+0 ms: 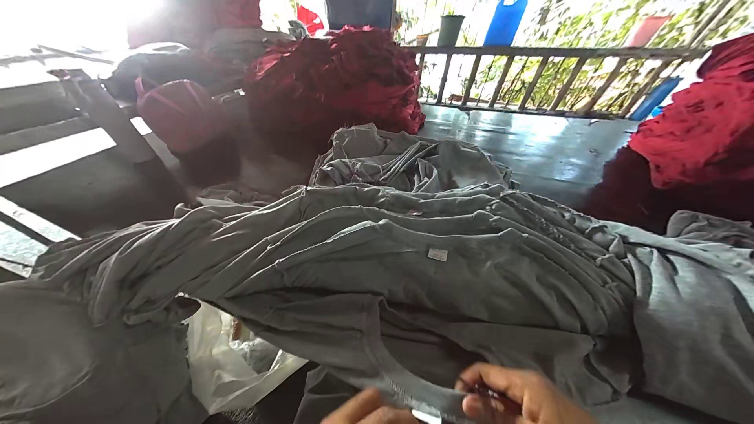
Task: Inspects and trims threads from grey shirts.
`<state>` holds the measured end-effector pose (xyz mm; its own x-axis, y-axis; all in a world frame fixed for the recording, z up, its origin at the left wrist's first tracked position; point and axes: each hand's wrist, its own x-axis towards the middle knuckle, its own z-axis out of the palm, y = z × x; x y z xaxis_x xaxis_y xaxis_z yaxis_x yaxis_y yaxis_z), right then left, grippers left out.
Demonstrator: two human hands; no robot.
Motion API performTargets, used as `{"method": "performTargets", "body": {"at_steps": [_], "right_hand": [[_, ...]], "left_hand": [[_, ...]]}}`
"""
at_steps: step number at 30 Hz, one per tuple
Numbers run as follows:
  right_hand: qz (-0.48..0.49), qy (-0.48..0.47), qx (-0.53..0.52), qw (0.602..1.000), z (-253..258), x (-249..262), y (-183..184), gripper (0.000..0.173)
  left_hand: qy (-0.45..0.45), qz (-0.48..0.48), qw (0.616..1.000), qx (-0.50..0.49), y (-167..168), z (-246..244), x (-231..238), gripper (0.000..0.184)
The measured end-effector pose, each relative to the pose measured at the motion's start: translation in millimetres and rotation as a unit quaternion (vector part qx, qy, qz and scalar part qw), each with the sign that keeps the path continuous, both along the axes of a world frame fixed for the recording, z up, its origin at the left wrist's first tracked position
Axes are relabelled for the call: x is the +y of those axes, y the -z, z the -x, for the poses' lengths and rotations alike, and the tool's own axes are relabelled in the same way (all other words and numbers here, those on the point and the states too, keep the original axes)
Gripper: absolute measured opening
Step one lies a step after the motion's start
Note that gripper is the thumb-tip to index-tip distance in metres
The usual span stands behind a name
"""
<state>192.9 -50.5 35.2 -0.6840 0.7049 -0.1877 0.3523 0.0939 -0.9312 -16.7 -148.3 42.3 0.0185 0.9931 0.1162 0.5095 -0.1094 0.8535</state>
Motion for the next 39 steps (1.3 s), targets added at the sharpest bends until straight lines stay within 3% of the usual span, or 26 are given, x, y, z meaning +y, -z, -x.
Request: {"method": "performTargets", "body": {"at_steps": [3, 5, 7, 10, 14, 20, 25, 28, 33, 39], "right_hand": [[0.104, 0.012, 0.063, 0.993, 2, 36, 3, 0.015], [0.115, 0.052, 0.07, 0.989, 10, 54, 9, 0.01], [0.062, 0.108, 0.017, 0.992, 19, 63, 9, 0.01], [-0.084, 0.178, -0.04, 0.98, 25, 52, 4, 0.033], [-0.111, 0.187, 0.017, 0.976, 23, 24, -5, 0.051], [-0.106, 0.207, 0.085, 0.969, 35, 19, 17, 0.037], [-0.107, 0.203, 0.051, 0.972, 32, 28, 22, 0.035], [-0.089, 0.191, 0.042, 0.977, 30, 23, 21, 0.043], [-0.08, 0.199, 0.03, 0.976, 28, 10, 11, 0.035], [0.068, 0.208, 0.095, 0.971, 17, 0, -10, 0.026]], "left_hand": [[0.015, -0.037, 0.999, 0.006, -2, 11, 42, 0.022], [0.038, -0.027, 0.999, -0.024, 8, 23, 76, 0.024], [0.057, 0.044, 0.995, -0.071, 16, 35, 103, 0.024], [0.067, 0.146, 0.983, -0.093, 10, 45, 123, 0.023], [0.109, 0.109, 0.984, -0.085, 5, 50, 132, 0.024], [0.11, 0.069, 0.991, -0.03, 1, 38, 149, 0.027], [0.083, 0.061, 0.992, -0.071, 13, 25, 145, 0.025], [0.077, 0.065, 0.99, -0.102, 17, 24, 143, 0.024], [0.099, 0.028, 0.987, -0.122, 19, 20, 141, 0.023], [0.18, -0.022, 0.979, -0.092, 0, 13, 122, 0.026]]}}
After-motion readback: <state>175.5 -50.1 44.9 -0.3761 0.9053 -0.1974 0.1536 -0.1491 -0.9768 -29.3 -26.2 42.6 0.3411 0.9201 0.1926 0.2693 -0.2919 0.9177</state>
